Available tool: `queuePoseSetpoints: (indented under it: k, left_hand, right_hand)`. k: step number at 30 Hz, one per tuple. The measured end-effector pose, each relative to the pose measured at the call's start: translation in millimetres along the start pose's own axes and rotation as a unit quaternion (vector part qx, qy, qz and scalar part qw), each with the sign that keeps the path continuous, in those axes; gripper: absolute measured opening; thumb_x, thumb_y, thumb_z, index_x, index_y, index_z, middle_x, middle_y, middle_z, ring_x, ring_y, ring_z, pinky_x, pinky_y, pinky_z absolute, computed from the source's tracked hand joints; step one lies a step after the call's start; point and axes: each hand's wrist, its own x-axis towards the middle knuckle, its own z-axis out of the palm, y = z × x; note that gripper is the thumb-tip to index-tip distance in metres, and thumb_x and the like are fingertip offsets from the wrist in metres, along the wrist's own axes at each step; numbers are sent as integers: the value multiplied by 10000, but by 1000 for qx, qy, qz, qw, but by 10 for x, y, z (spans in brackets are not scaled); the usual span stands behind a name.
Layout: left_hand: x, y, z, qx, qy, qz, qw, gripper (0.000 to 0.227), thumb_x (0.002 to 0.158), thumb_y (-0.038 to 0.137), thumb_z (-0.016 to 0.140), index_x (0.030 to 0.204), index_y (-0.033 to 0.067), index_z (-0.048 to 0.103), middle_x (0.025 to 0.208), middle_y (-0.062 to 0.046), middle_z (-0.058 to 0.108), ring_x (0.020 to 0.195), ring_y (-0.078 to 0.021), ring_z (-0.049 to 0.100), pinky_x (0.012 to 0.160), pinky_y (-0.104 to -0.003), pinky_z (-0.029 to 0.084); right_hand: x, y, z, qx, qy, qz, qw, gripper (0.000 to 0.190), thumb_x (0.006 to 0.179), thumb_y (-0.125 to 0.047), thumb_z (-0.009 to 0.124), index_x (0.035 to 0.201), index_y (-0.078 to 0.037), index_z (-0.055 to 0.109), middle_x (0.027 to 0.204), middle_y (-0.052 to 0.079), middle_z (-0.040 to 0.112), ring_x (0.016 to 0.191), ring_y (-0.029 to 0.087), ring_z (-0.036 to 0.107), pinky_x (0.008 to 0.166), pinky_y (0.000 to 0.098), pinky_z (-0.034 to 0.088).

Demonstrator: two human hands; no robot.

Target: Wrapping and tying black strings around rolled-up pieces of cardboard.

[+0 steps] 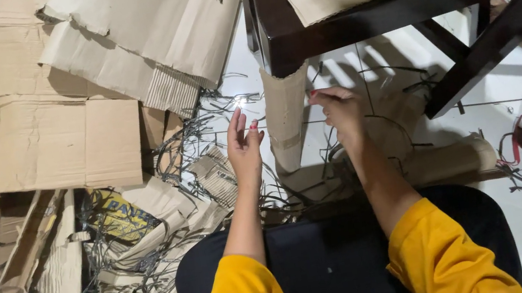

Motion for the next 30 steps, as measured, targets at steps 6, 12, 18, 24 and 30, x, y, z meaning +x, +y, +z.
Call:
queuePoseSetpoints:
  k: [6,12,18,24,30]
  left_hand:
    - [64,-54,-45,84,41,7,996,267,920,79,758,1179,142,786,906,-175,786,852,-171,766,802,-283,648]
    - [112,23,-35,94,88,10,992,228,846,81,838,1068,133,820,893,-142,796,789,-119,753,743,-252,639]
    - [176,466,41,-91,128,-15,987,298,880,100,824,1151,19,727,1000,-173,776,914,-205,774,852,-324,666]
    - [40,612,69,-166,124,-13,978,348,896,109,812,1193,23,652,1073,-145,749,982,-207,758,919,-341,644]
    - [-146,763,29,-183,106,-13,977,347,924,103,770,1222,47,601,1103,-91,719,963,-149,735,926,-306,635]
  right_hand:
    - [53,106,-44,-6,-28,22,999,192,887,-135,769,1038,-18,753,772,129,695,513,9,430,434,145,356]
    - [1,14,7,1,-51,15,999,205,950,-139,708,1088,10,734,848,118,700,535,19,428,434,139,338]
    - [14,-209,-2,96,-117,-33,988,230,987,-16,565,1202,36,629,919,97,574,603,67,489,484,140,371]
    - [-109,-462,-67,136,-170,-78,973,335,860,95,551,1173,-8,608,1073,126,574,712,113,538,567,192,425]
    - [-369,-643,-190,30,-153,-205,966,426,811,90,615,1219,-26,580,1146,158,609,777,116,610,600,216,478]
